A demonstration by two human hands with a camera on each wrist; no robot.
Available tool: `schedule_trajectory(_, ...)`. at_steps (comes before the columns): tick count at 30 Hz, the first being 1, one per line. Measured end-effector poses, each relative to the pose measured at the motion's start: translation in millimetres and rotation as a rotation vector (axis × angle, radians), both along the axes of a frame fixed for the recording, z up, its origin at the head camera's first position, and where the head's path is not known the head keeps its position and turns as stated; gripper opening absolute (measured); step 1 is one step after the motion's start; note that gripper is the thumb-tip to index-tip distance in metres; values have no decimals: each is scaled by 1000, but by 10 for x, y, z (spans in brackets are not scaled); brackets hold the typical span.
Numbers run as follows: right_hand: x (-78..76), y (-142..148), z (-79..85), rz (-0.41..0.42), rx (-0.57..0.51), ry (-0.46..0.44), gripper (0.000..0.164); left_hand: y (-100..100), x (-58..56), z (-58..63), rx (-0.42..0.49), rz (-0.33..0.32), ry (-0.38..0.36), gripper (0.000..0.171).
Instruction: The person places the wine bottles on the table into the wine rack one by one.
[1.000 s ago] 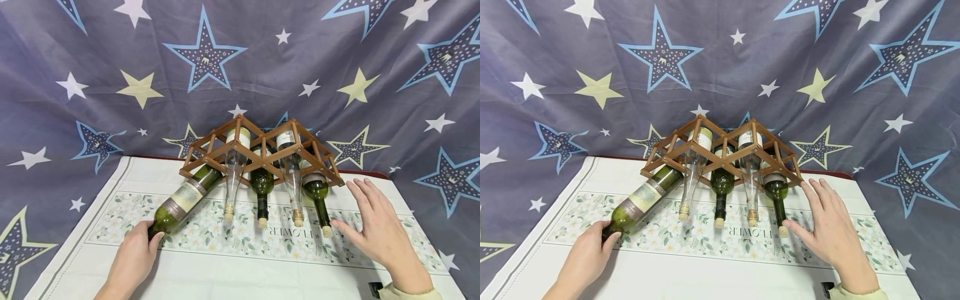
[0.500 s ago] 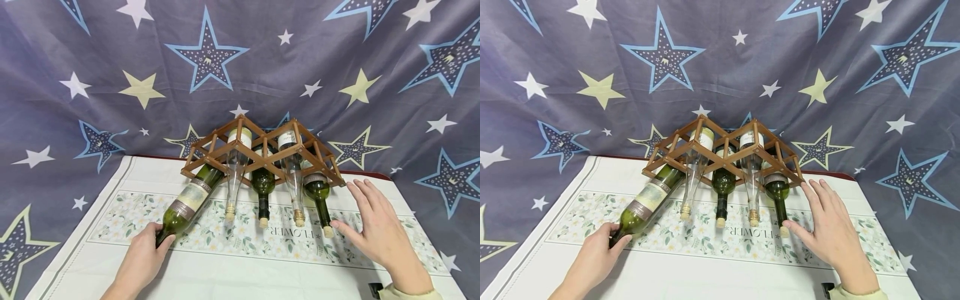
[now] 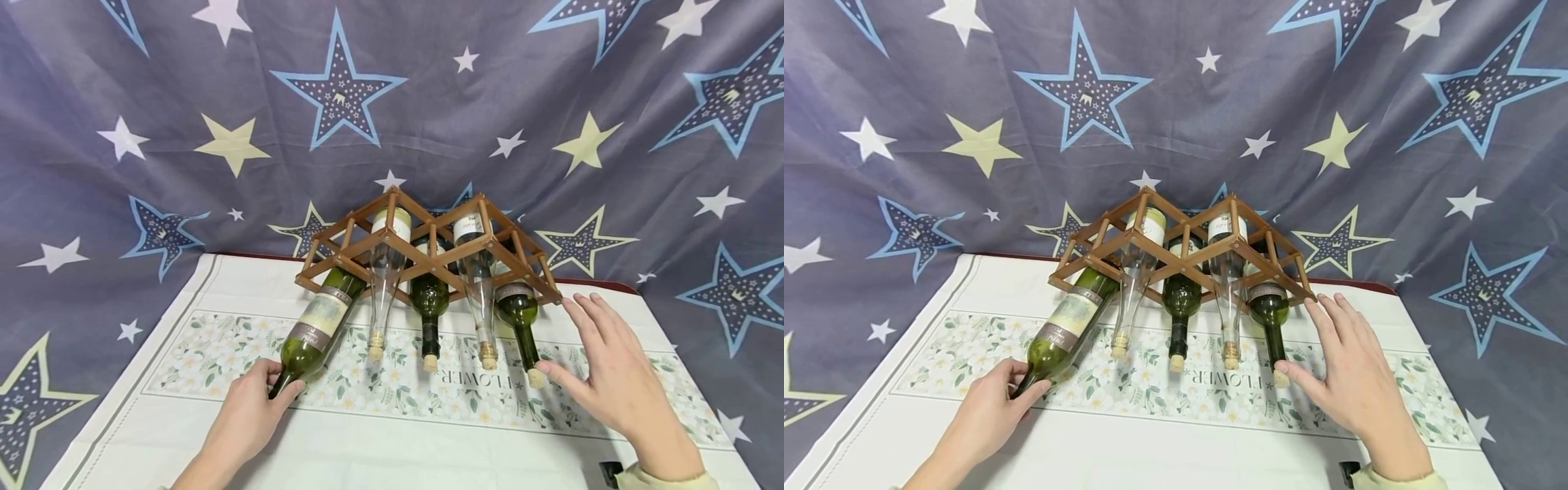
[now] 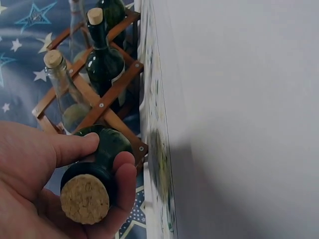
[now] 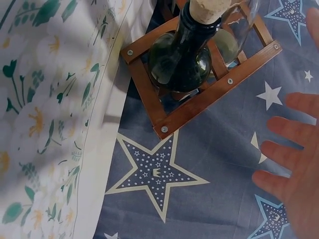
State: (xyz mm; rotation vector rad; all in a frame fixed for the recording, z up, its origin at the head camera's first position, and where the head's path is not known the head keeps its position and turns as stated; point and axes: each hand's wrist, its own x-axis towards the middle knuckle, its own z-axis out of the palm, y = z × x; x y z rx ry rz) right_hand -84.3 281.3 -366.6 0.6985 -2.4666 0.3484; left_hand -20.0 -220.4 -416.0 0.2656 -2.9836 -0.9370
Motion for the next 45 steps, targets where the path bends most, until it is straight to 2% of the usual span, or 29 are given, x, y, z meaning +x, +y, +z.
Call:
schedule_trajectory(5,-10,-15,1,6,2,-5,102,19,-65,-8,32,-2,-17,54)
schedule_trajectory(13,-23,-28,-19,9,33,-27,102,70,-119,1,173,-9,-34,50)
schedule_trajectory(26,4,-25,-54,-15,40,-88,102,143,-140,28,256,-14,-53,46)
schedule_trajectory(45,-1,-18,-65,-15,42,-80,104,230,-243,36,328,-41,-68,48)
